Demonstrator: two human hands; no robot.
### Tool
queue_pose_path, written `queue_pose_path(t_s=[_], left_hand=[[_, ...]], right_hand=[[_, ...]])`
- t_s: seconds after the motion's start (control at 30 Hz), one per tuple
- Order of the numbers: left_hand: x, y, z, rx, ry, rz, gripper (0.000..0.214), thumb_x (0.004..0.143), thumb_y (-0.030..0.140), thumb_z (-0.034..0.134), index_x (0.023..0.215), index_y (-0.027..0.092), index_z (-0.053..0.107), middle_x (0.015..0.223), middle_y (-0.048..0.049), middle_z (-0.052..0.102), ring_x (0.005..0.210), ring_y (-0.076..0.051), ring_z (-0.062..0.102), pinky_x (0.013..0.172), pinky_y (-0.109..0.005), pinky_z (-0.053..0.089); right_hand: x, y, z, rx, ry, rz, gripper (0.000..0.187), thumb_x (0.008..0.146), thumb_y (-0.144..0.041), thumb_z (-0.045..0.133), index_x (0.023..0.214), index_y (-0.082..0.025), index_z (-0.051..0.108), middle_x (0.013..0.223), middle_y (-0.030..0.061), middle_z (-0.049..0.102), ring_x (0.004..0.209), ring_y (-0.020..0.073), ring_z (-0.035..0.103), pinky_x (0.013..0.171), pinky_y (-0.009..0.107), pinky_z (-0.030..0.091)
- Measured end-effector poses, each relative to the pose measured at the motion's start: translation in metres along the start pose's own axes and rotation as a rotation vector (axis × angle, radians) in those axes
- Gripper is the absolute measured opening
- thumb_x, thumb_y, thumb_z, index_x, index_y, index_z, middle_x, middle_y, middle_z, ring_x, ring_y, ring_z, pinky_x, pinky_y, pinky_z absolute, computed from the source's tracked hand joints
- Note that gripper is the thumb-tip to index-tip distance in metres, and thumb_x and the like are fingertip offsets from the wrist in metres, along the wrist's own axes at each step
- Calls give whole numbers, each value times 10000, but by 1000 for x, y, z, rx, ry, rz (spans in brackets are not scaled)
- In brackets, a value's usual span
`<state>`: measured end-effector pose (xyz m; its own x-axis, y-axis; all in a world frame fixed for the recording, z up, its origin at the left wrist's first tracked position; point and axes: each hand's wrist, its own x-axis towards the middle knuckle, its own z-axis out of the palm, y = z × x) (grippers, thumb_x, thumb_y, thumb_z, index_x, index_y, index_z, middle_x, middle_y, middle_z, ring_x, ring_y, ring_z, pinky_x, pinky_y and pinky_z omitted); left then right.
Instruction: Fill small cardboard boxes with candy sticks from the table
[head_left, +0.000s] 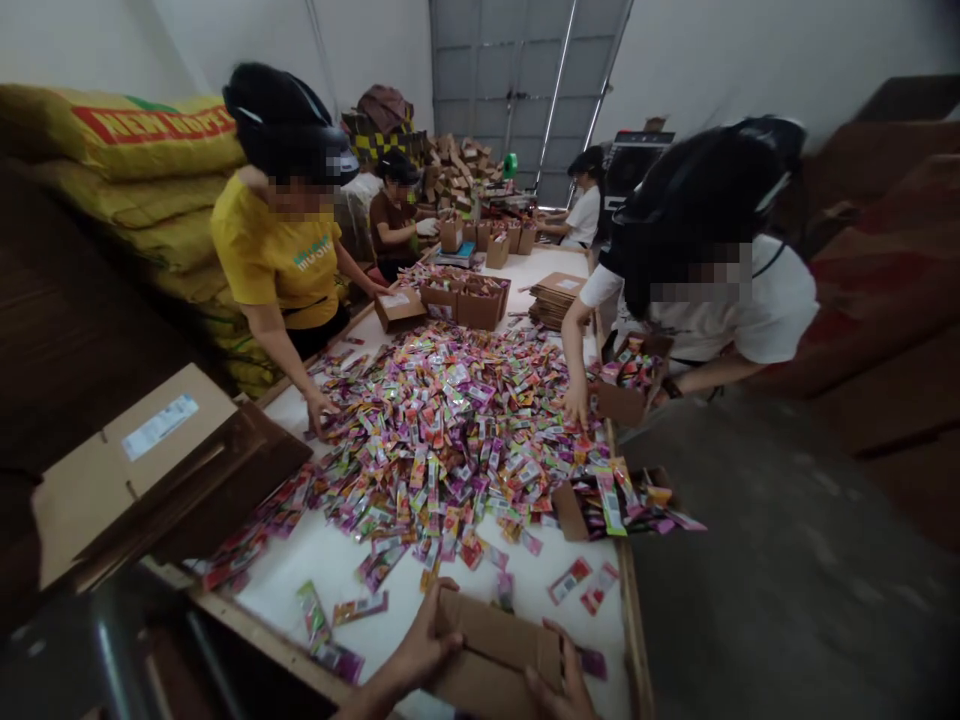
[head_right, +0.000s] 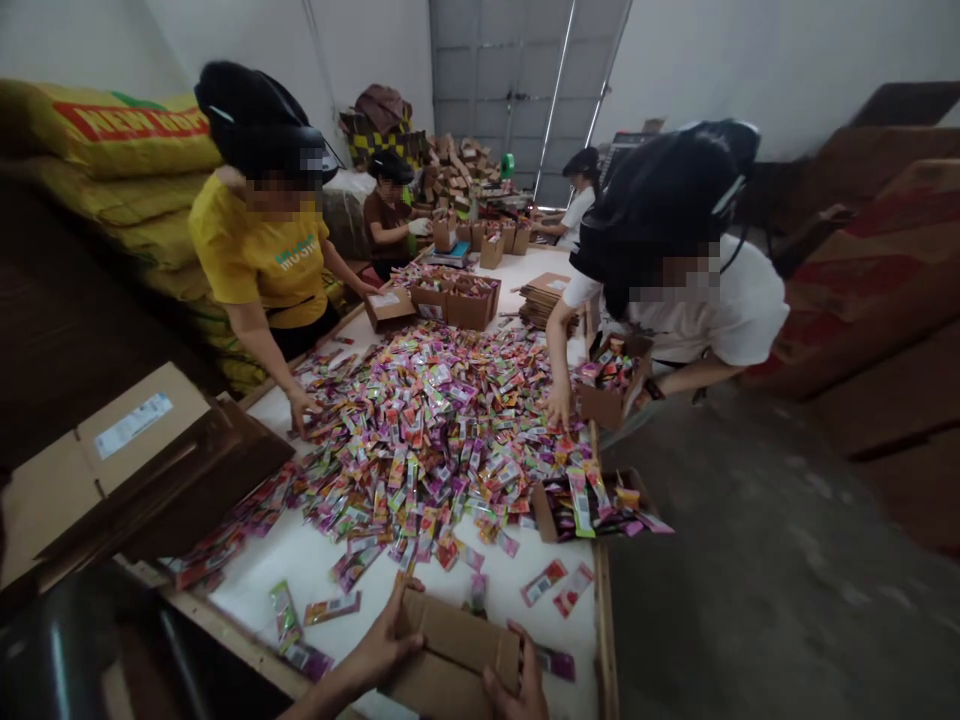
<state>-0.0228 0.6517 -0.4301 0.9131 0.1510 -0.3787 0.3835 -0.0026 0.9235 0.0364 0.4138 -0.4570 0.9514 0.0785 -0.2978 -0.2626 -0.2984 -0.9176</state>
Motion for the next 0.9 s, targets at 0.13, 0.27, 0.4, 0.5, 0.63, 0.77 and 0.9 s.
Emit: queue_pose_path(t_s=[0.13,0.27,0.4,0.5,0.63,0.77,0.9], left_hand=[[1,-1,14,308,332,-21,542,723,282,614,1250,216,508,1285,-163,564,1297,-384,447,1144,-571,250],[-5,27,11,636,-12,321,611,797,425,627,1385,300,517,1612,-123,277,1485,-434,146,1162,-672,-49],[3,76,2,760,-519,457,802,622,566,773,1374,425,533,1650,-95,134,1435,-565,143,1071,-791,-28],[5,91,-17,812,-459,353,882,551,509,830,1375,451,520,1614,-131,259,1417,-551,221,1077,-783,54],[-31,51,-59,531,277,78,873,555,595,790,1342,266,605,1521,-200,383,1407,-479,296,1142,-650,206],[-78,-16,-81,-244,958,-327,919,611,624,732,1377,155,535,1330,-169,584,1261,-406,529,1062,-542,432],[-80,-61,-83,-559,1151,-546,800,602,484,793,1310,190,566,1057,-97,724,1061,-380,667,944,-525,534]], right_hand=[[21,10,-5,-143,13,-78,597,554,-524,717,1023,-183,578,1048,150,681,1060,378,626,972,510,480],[24,10,-3,-135,35,-48,595,561,-519,689,1024,-162,579,1058,171,675,1060,383,621,970,504,480],[23,-2,-2,-80,23,39,641,588,-589,701,1056,-165,587,1095,158,674,1096,357,612,999,469,473],[38,-6,-7,69,-99,162,691,745,-701,540,1194,-178,571,1295,150,612,1199,304,584,989,408,492],[87,12,-8,-24,6,147,883,692,-790,477,1324,-173,503,1450,175,483,1345,326,460,1102,457,395],[162,15,25,-324,-17,-93,981,650,-783,462,1355,-102,484,1512,232,371,1449,364,276,1179,514,249],[224,-24,94,-569,-43,-159,866,784,-688,366,1387,-75,467,1571,262,220,1483,399,123,1160,617,152]])
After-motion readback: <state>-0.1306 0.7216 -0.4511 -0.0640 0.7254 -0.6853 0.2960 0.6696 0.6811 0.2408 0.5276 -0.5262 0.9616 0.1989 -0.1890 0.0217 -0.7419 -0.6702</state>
